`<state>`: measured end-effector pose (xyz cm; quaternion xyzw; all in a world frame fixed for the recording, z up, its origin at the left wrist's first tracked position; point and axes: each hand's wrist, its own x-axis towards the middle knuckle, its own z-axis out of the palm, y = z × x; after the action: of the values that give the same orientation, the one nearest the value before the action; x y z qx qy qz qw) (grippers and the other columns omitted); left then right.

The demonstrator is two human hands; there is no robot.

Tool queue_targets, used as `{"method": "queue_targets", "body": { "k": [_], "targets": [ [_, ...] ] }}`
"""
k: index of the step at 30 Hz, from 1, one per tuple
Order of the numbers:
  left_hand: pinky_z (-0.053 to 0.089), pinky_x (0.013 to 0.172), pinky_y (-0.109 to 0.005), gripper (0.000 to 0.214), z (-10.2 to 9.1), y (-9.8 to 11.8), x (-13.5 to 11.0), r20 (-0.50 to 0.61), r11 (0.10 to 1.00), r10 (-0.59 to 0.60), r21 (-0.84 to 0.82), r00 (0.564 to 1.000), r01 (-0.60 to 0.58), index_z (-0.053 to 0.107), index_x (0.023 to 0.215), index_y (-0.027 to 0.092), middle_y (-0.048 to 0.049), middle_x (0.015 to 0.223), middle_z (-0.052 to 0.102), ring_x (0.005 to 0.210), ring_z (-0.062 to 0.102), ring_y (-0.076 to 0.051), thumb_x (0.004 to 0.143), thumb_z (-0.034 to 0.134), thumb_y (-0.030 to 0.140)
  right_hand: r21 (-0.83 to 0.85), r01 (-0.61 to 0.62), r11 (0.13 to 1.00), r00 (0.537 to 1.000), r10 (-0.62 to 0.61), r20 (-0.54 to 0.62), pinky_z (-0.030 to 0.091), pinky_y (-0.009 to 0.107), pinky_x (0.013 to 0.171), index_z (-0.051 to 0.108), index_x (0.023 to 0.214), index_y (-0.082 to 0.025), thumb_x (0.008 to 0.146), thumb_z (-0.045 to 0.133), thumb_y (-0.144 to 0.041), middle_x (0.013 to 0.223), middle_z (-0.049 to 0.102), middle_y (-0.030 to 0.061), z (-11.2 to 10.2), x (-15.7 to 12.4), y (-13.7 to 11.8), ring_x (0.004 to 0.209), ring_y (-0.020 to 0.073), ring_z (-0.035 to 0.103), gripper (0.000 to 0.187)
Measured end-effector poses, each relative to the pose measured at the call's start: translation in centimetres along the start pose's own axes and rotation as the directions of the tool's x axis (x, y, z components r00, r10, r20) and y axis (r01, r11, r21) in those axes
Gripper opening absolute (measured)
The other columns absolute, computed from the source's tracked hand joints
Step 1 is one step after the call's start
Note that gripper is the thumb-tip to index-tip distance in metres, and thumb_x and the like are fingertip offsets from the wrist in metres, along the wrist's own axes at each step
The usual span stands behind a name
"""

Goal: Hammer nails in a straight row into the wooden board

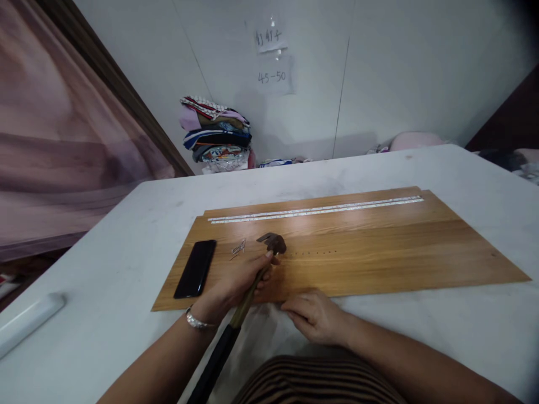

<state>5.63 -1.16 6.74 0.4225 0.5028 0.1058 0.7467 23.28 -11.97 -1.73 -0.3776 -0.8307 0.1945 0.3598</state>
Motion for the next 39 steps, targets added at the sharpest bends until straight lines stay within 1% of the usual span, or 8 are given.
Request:
{"method": "queue_targets", "body": {
  "k": [5,10,16,20,24,30,33,39],
  "targets": [
    [0.018,0.040,-0.017,0.046,0.4,0.2,0.1,-0.037,1.000,-0.021,-0.004,0.999,0.021,0.054,0.095,0.017,0.0082,0.059,0.041,0.042,0.031,-0.003,0.079,0.059,0.059,0.001,-0.011,1.000,1.000,0.011,0.018,0.047,0.026,0.062,0.064,0.098,-0.018,0.091,0.045,-0.018,0.078,0.072,0.0061,0.1,-0.1,0.1,0.068,0.0176,0.067,0.020],
    [0.018,0.040,-0.018,0.047,0.4,0.2,0.0,-0.027,1.000,-0.026,-0.008,0.999,0.025,0.055,0.095,0.017,0.0077,0.058,0.041,0.041,0.031,-0.003,0.077,0.061,0.060,0.004,-0.008,1.000,0.999,0.007,0.034,0.046,0.026,0.062,0.064,0.097,-0.018,0.091,0.045,-0.018,0.078,0.072,0.0057,0.1,-0.1,0.1,0.068,0.0171,0.066,0.020],
    [0.020,0.039,-0.016,0.046,-0.2,0.4,-0.3,-0.019,0.999,0.021,-0.039,1.000,-0.022,0.054,0.096,0.017,0.0079,0.058,0.041,0.041,0.031,-0.003,0.078,0.060,0.059,0.005,0.015,1.000,1.000,-0.015,0.000,0.045,0.026,0.060,0.064,0.096,-0.017,0.091,0.044,-0.016,0.074,0.070,0.0048,-0.1,0.1,-0.1,0.066,0.0164,0.064,0.021],
    [0.019,0.039,-0.016,0.043,-0.3,0.2,-0.3,-0.042,0.999,0.000,-0.040,0.999,-0.002,0.054,0.094,0.017,0.0078,0.057,0.041,0.041,0.031,-0.003,0.080,0.059,0.057,0.005,0.017,1.000,0.999,-0.017,-0.032,0.046,0.026,0.059,0.065,0.097,-0.017,0.090,0.043,-0.016,0.076,0.071,0.0056,0.0,0.0,-0.1,0.066,0.0170,0.064,0.022],
    [0.020,0.039,-0.016,0.044,-0.3,0.0,-0.1,-0.064,1.000,-0.012,-0.019,0.998,0.010,0.055,0.093,0.016,0.0072,0.058,0.042,0.041,0.033,-0.003,0.080,0.060,0.058,0.003,0.020,1.000,1.000,-0.019,-0.021,0.046,0.026,0.059,0.065,0.097,-0.017,0.090,0.043,-0.016,0.076,0.072,0.0056,0.0,0.0,0.0,0.066,0.0174,0.065,0.023],
    [0.021,0.039,-0.016,0.049,-0.8,0.1,-0.3,-0.017,0.999,0.018,-0.042,1.000,-0.019,0.054,0.098,0.018,0.0087,0.057,0.040,0.040,0.030,-0.003,0.078,0.060,0.062,-0.002,0.010,1.000,1.000,-0.010,0.012,0.046,0.025,0.060,0.065,0.095,-0.017,0.090,0.044,-0.016,0.074,0.071,0.0052,-0.3,0.2,-0.2,0.067,0.0168,0.064,0.021],
    [0.020,0.039,-0.016,0.048,-0.9,0.0,-0.3,0.006,0.999,0.025,-0.039,1.000,-0.025,0.054,0.099,0.018,0.0091,0.058,0.039,0.040,0.029,-0.003,0.079,0.060,0.061,0.002,0.004,1.000,1.000,-0.004,0.014,0.047,0.025,0.062,0.064,0.098,-0.018,0.091,0.044,-0.016,0.076,0.071,0.0051,-0.2,0.1,-0.1,0.068,0.0166,0.065,0.021],
    [0.018,0.039,-0.017,0.045,-0.5,-0.4,0.0,-0.055,0.999,-0.016,-0.028,0.998,0.015,0.054,0.093,0.017,0.0079,0.058,0.041,0.041,0.031,-0.003,0.079,0.060,0.059,0.006,-0.004,1.000,1.000,0.004,0.011,0.047,0.026,0.064,0.064,0.103,-0.019,0.093,0.045,-0.017,0.080,0.072,0.0050,0.2,-0.2,0.0,0.070,0.0160,0.065,0.021]
  ]
}}
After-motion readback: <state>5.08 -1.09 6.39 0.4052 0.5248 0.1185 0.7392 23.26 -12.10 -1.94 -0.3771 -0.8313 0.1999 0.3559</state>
